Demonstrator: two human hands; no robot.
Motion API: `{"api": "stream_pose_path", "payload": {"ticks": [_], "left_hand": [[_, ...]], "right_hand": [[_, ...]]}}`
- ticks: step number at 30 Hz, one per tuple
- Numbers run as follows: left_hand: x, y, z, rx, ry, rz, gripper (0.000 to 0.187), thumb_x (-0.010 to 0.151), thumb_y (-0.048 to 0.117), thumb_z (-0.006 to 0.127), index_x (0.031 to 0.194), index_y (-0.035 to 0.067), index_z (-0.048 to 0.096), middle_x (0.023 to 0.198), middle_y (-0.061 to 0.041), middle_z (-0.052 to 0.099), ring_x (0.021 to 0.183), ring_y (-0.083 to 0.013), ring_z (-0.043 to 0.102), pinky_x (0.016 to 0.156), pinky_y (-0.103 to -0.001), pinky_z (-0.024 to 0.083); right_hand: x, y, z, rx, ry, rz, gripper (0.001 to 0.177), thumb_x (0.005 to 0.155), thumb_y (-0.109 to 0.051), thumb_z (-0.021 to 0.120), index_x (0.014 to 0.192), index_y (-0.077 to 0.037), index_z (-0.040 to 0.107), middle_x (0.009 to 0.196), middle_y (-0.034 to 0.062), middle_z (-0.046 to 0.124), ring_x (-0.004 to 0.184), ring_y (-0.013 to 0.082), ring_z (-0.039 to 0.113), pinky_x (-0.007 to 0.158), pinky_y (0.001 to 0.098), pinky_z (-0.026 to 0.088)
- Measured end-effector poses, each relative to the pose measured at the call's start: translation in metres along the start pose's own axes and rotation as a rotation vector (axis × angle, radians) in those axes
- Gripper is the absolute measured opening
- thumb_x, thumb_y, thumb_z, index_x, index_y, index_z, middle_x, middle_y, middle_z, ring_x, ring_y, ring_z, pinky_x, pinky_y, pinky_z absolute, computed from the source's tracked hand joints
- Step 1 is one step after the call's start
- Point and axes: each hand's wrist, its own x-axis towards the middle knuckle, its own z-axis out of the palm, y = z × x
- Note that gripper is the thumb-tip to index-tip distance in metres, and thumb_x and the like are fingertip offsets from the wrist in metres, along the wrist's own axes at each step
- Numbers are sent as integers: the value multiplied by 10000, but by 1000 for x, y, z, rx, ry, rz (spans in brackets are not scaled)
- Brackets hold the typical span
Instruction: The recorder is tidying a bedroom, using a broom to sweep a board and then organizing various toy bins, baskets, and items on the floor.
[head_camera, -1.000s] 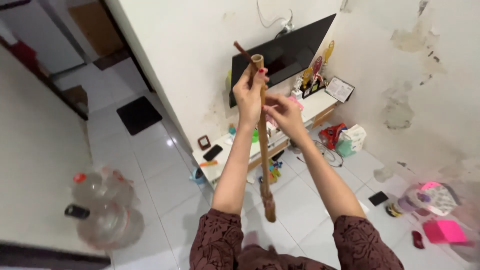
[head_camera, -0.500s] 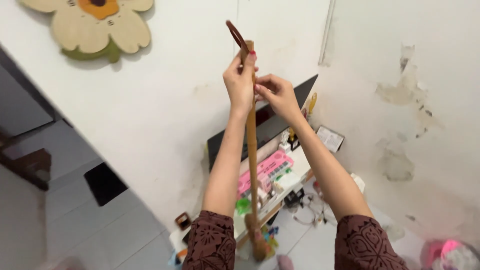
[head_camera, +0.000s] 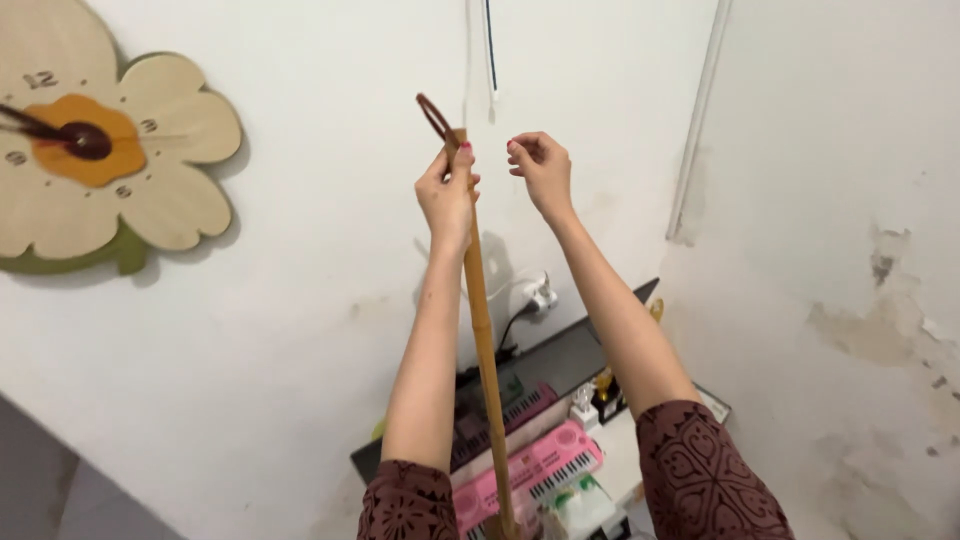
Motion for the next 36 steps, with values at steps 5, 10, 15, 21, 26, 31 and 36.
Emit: {"api": "stream_pose_path", "payload": {"ticks": [5, 10, 15, 21, 26, 31, 36], "left_hand": [[23, -23, 4, 51, 43, 49, 327, 979, 273, 694, 1154, 4, 751, 827, 0, 665, 666, -70, 610, 545, -239, 499], [43, -34, 8, 58, 95, 40, 341, 949, 273, 697, 1175, 20, 739, 806, 1, 655, 650, -81, 605, 528, -248, 491], [50, -39, 8, 49, 65, 43, 365, 949, 289, 702, 1169, 0, 740, 836, 2, 672, 679, -85, 621, 557, -258, 513], [50, -44, 2, 51, 66, 34, 382, 958, 300, 700, 1196, 3, 733, 866, -7, 664, 704, -93, 619, 576, -259, 514], [36, -35, 2, 68, 77, -2, 392, 944, 313, 712, 1224, 39, 742, 871, -1, 669, 693, -86, 600, 571, -256, 504], [27, -33, 0, 122, 83, 32, 389, 941, 321, 717, 1210, 42, 749, 873, 1, 682, 691, -88, 621, 577, -260, 522], [26, -21, 4, 95, 55, 32, 379, 954, 325, 728, 1180, 22, 761, 844, -13, 654, 689, -93, 610, 572, -266, 507]], "right_hand": [[67, 87, 11, -85, 101, 15, 263, 960, -200, 734, 1127, -4, 683, 1003, 91, 728, 859, 144, 727, 669, 283, 634], [113, 118, 37, 9, 135, 111, 556, 905, -191, 734, 1384, -63, 483, 1293, 116, 560, 904, 173, 701, 643, 320, 632], [138, 132, 50, 412, 108, 162, 532, 949, -174, 706, 1396, -60, 441, 1177, 138, 606, 872, 164, 677, 769, 331, 606], [123, 124, 50, 162, 192, 1, 132, 985, -124, 667, 950, 3, 659, 804, 41, 673, 645, 111, 594, 597, 255, 498], [102, 109, 40, 162, 171, -61, 144, 982, -113, 668, 884, -11, 635, 771, 43, 664, 625, 95, 592, 573, 245, 485], [96, 103, 29, 181, 138, -87, 146, 972, -110, 677, 879, -7, 634, 763, 44, 670, 615, 106, 602, 570, 252, 494], [95, 60, 29, 324, 146, -57, 135, 983, -136, 662, 931, -12, 678, 785, 41, 667, 643, 97, 592, 607, 254, 539]]}}
